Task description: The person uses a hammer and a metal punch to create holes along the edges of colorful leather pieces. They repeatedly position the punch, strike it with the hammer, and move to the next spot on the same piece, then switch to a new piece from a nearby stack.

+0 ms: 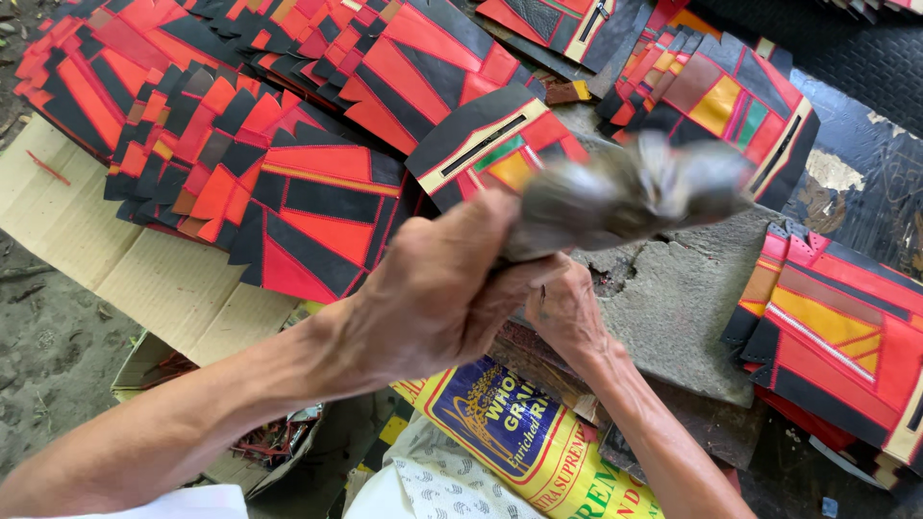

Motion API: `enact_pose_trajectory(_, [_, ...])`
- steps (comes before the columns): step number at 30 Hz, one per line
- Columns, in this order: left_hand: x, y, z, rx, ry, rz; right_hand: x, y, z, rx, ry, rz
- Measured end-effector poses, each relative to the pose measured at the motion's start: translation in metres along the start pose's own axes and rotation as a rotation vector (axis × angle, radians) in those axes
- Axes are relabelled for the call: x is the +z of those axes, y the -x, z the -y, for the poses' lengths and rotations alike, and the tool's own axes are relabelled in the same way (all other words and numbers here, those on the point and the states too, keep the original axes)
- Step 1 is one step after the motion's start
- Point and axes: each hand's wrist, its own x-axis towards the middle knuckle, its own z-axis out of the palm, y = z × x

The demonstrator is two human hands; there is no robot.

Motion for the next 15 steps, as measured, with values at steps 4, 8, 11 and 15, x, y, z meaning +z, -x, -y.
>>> enact_pose_trajectory(4, [0.006,0.022,0.027,-0.473,-0.299,0.475,-0.001,0.003,0.000,-0.100,-0.018,-0.018])
enact_pose_trajectory(8, [0.000,0.053,0.053,-0.540,-0.320,0.411,0.000,-0.002,-0.002,0.069,0.026,0.033])
enact_pose_trajectory(11, [0.006,0.062,0.074,-0.591,-0.354,0.412,0.000,-0.006,-0.003,0.306,-0.061,-0.036])
enact_pose_trajectory(15, [0.010,0.070,0.090,-0.649,-0.311,0.443,-0.004,-0.009,-0.003,0.371,-0.329,0.004])
